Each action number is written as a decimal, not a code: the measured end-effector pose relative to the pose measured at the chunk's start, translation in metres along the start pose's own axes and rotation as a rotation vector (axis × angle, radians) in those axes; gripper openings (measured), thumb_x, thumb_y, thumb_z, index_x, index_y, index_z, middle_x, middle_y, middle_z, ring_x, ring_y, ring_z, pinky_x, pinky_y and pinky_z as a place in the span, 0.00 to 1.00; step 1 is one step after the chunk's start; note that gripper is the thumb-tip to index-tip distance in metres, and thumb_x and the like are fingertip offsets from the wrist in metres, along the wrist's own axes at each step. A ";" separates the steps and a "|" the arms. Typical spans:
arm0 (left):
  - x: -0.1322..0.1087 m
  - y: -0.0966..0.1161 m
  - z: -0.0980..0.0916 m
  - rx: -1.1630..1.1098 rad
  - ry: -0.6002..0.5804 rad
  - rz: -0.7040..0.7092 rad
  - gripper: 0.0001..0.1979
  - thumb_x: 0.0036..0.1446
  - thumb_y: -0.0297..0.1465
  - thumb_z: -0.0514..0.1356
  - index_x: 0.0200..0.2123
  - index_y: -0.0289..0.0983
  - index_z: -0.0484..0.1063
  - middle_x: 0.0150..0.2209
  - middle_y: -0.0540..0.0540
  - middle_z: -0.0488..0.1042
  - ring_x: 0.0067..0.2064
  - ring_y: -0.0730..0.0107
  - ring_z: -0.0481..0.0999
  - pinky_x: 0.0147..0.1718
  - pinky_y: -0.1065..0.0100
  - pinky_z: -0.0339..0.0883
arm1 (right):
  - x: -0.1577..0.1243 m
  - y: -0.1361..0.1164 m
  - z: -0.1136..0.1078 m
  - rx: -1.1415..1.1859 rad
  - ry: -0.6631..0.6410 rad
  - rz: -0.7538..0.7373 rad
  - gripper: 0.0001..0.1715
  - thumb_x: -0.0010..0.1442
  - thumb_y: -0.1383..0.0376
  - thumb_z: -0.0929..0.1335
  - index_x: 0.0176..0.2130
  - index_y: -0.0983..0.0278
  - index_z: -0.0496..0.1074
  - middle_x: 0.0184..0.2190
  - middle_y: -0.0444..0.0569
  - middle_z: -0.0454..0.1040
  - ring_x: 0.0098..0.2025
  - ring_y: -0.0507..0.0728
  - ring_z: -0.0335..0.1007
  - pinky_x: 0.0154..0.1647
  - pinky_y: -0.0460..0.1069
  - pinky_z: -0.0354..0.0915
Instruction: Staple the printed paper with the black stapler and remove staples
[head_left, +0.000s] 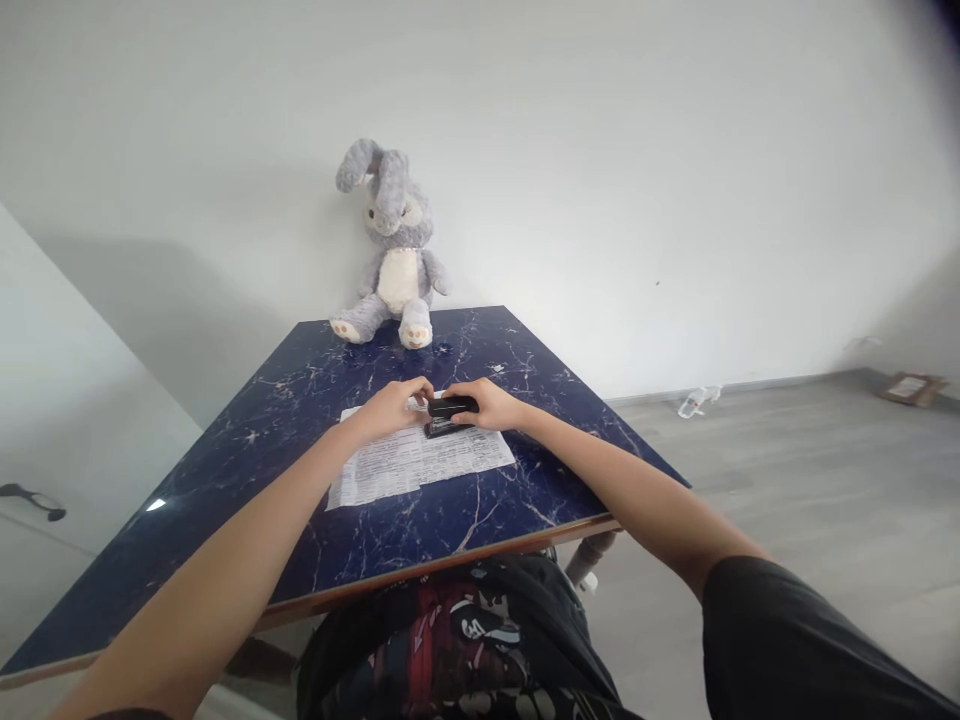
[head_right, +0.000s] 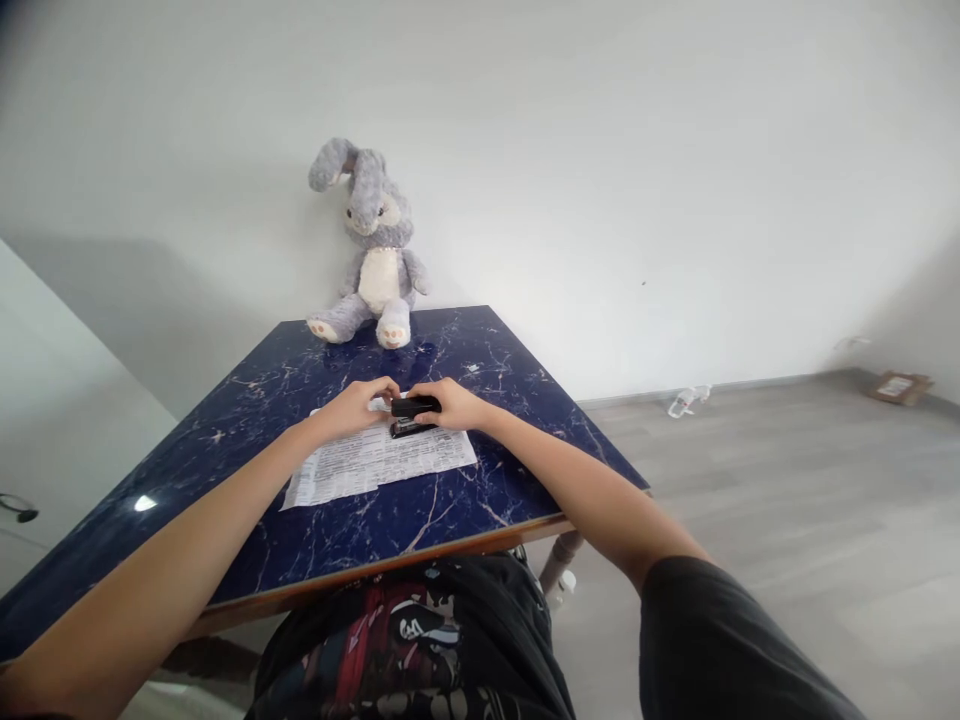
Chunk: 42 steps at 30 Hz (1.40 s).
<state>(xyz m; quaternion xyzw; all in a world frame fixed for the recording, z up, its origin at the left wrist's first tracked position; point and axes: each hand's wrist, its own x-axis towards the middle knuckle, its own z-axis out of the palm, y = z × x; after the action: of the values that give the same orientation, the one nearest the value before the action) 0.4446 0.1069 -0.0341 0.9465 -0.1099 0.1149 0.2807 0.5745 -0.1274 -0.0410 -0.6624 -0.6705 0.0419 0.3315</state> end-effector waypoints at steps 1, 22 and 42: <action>0.000 -0.006 -0.001 0.015 0.019 -0.018 0.11 0.57 0.35 0.64 0.44 0.43 0.73 0.44 0.46 0.80 0.46 0.56 0.80 0.45 0.62 0.69 | 0.000 -0.001 -0.002 -0.016 -0.023 -0.002 0.21 0.63 0.58 0.71 0.53 0.66 0.74 0.43 0.52 0.80 0.40 0.58 0.74 0.44 0.49 0.65; 0.001 -0.057 -0.009 -0.014 0.492 -0.104 0.07 0.61 0.30 0.55 0.36 0.39 0.74 0.41 0.46 0.68 0.34 0.68 0.76 0.43 0.61 0.71 | -0.039 0.110 -0.055 -0.239 -0.061 0.339 0.47 0.67 0.37 0.63 0.69 0.64 0.64 0.71 0.63 0.59 0.73 0.70 0.54 0.73 0.65 0.51; -0.026 -0.052 -0.109 -0.030 1.105 -0.305 0.08 0.58 0.22 0.53 0.33 0.38 0.70 0.42 0.47 0.72 0.25 0.75 0.72 0.31 0.68 0.67 | 0.176 0.042 0.119 -0.443 -0.357 -0.005 0.36 0.76 0.51 0.56 0.76 0.57 0.46 0.78 0.50 0.35 0.79 0.66 0.27 0.74 0.73 0.34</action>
<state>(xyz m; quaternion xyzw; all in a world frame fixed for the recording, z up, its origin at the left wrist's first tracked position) 0.4175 0.2141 0.0213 0.7468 0.1895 0.5493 0.3233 0.5684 0.0848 -0.0859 -0.6992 -0.7128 0.0093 0.0554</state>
